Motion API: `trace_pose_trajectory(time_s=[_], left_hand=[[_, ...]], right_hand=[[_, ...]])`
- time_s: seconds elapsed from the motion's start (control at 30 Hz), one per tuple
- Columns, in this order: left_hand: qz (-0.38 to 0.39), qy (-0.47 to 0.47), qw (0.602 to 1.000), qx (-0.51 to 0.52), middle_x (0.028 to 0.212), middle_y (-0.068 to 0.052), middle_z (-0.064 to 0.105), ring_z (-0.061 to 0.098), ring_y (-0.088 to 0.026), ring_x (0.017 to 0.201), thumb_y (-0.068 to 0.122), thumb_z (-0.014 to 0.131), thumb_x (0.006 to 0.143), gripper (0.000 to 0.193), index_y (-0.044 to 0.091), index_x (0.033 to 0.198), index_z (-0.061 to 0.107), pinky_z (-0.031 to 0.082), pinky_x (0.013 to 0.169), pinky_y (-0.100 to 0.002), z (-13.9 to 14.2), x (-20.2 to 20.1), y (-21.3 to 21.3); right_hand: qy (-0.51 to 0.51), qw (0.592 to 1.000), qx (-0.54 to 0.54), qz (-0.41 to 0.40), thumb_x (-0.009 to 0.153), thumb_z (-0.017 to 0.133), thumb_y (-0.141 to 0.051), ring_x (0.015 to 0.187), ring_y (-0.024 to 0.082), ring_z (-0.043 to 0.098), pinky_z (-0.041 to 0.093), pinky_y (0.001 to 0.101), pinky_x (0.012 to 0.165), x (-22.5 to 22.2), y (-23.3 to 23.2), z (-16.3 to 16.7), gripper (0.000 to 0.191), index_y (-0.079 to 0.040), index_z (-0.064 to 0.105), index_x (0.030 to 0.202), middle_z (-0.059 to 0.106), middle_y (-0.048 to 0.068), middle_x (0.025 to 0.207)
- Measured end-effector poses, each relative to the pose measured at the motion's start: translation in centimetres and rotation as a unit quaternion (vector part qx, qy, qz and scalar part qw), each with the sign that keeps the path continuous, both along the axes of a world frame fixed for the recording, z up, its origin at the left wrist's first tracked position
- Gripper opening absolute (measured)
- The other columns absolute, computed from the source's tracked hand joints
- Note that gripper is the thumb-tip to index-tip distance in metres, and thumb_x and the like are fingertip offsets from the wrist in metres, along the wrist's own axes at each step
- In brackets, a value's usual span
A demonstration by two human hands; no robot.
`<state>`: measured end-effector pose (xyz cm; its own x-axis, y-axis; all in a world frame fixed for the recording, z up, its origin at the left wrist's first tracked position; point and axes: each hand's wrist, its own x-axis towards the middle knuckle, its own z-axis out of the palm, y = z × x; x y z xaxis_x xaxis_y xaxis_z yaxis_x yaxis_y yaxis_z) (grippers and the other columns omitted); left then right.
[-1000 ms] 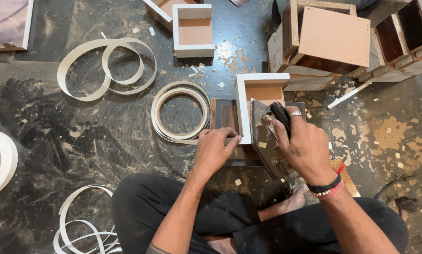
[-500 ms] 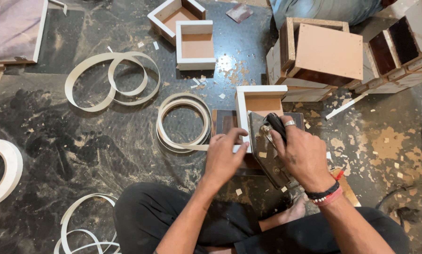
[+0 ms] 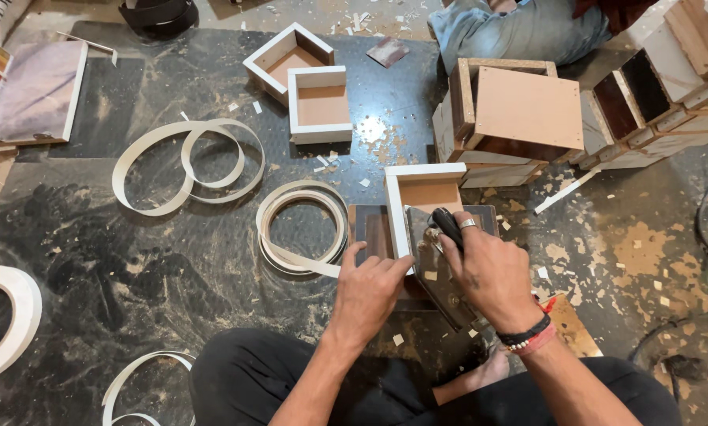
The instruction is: The person sits on the workshop floor and applies white edge banding tape to the front edges of small wooden drawer boxes. They feed the tape from a coil, press it onto the box edge with a hand-held edge banding tool, trim the strip, and set finished boxes aside while picking up the next one.
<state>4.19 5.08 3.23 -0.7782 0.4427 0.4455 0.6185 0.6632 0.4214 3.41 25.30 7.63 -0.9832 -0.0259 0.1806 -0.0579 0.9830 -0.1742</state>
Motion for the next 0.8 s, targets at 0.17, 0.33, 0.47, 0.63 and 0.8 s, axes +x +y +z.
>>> trace_pose_trajectory(time_s=[0.17, 0.33, 0.47, 0.63, 0.8], left_hand=[[-0.01, 0.005, 1.0, 0.017, 0.082, -0.005, 0.074, 0.069, -0.019, 0.076, 0.005, 0.072, 0.088, 0.026, 0.01, 0.114, 0.073, 0.044, 0.106, -0.051, 0.2, 0.6, 0.6], [-0.014, -0.055, 0.998, 0.002, 0.082, -0.005, 0.076, 0.07, -0.021, 0.077, 0.008, 0.073, 0.089, 0.02, 0.012, 0.109, 0.072, 0.04, 0.108, -0.054, -0.4, 2.0, -0.5], [0.037, -0.111, 0.99, -0.074, 0.092, -0.007, 0.075, 0.068, -0.027, 0.091, 0.015, 0.073, 0.085, 0.021, 0.011, 0.106, 0.073, 0.033, 0.105, -0.06, -1.6, 1.7, -1.7], [0.081, -0.046, 0.996, -0.004, 0.108, -0.008, 0.071, 0.063, -0.028, 0.107, 0.019, 0.068, 0.091, 0.022, 0.008, 0.11, 0.071, 0.037, 0.104, -0.053, -2.3, 1.1, -1.0], [0.096, -0.123, 0.982, 0.107, 0.1, -0.006, 0.074, 0.065, -0.027, 0.098, 0.021, 0.069, 0.093, 0.016, 0.01, 0.104, 0.074, 0.046, 0.092, -0.043, -2.3, 0.9, 0.1]], right_hand=[[-0.004, 1.0, -0.017, 0.003, 0.098, 0.06, -0.041, 0.058, 0.039, 0.069, 0.053, 0.0493, 0.05, -0.1, 0.2, 0.2, 0.041, -0.008, 0.062, 0.122, 0.07, 0.018, 0.067], [-0.025, 0.999, -0.022, -0.009, 0.098, 0.06, -0.041, 0.059, 0.041, 0.068, 0.053, 0.0515, 0.052, -0.2, 0.3, 0.3, 0.039, -0.011, 0.062, 0.123, 0.07, 0.019, 0.067], [-0.026, 0.999, -0.028, -0.01, 0.098, 0.059, -0.04, 0.06, 0.042, 0.068, 0.053, 0.0525, 0.052, 0.0, 0.3, 0.5, 0.04, -0.011, 0.061, 0.125, 0.07, 0.02, 0.066], [-0.025, 0.999, -0.023, -0.007, 0.098, 0.059, -0.04, 0.06, 0.041, 0.068, 0.053, 0.0518, 0.051, -0.2, 0.2, 0.5, 0.04, -0.01, 0.061, 0.125, 0.07, 0.019, 0.067], [-0.018, 1.0, -0.019, -0.006, 0.098, 0.06, -0.04, 0.059, 0.041, 0.068, 0.053, 0.0514, 0.051, 0.1, 0.3, 0.2, 0.04, -0.01, 0.062, 0.124, 0.07, 0.019, 0.066]])
